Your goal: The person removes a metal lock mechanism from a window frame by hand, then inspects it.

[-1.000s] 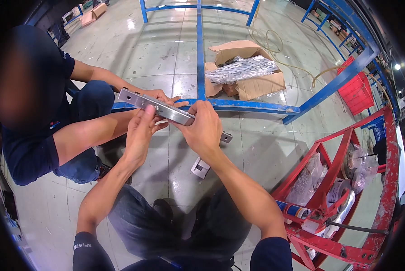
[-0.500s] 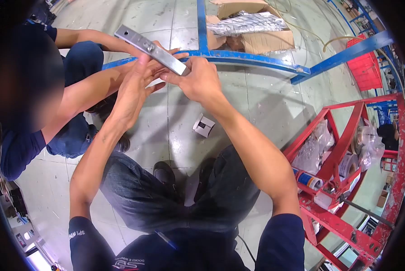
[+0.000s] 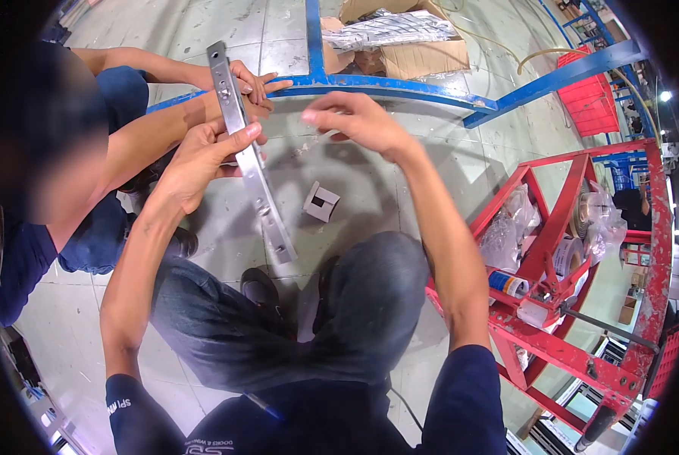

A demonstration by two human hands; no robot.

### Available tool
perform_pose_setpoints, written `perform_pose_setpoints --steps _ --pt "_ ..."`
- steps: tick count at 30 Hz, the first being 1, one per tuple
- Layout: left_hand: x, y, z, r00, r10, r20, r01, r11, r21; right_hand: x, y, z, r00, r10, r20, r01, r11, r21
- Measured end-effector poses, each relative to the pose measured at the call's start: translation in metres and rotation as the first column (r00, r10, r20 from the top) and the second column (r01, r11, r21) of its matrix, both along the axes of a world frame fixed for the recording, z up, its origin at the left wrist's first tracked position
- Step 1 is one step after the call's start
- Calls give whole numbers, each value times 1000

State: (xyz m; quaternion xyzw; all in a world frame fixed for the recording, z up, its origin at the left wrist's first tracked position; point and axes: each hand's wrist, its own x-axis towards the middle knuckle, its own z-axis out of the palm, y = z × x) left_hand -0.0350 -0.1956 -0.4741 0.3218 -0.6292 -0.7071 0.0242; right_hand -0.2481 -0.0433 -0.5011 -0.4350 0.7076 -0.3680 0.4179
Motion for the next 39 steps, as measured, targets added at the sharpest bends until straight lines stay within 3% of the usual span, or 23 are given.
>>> perform_pose_setpoints --steps 2,4,7,10,13,16,19,22,25,39 --pt "5 -3 4 997 -63 53 68 993 -95 -10 16 -82 881 -176 -440 87 973 -215" --pt "11 -1 5 997 -61 41 66 990 -125 7 33 -157 797 60 -601 -206 962 -178" --pt "19 -2 -7 996 -71 48 78 982 -174 64 50 -175 624 204 -754 -223 972 78" --pt "25 -1 -6 992 -110 66 121 973 -196 57 62 -217 711 263 -652 -323 946 30" --pt "27 2 -9 993 -100 59 110 970 -215 54 81 -239 862 188 -470 -246 967 -64" --pt "23 4 -4 992 -125 34 129 975 -182 61 97 -246 859 131 -495 -206 973 -100" --pt "20 4 -5 989 -143 29 145 973 -178 69 104 -258 797 -32 -603 -99 978 -182" --pt "18 4 -8 986 -160 46 166 971 -170 73 110 -265 781 -79 -619 -17 989 -147" --pt "17 4 -11 981 -182 61 191 964 -185 77 112 -273 854 -122 -506 68 990 -124" --pt "19 5 -5 980 -188 71 197 965 -172 91 113 -278 861 -286 -420 244 958 -152"
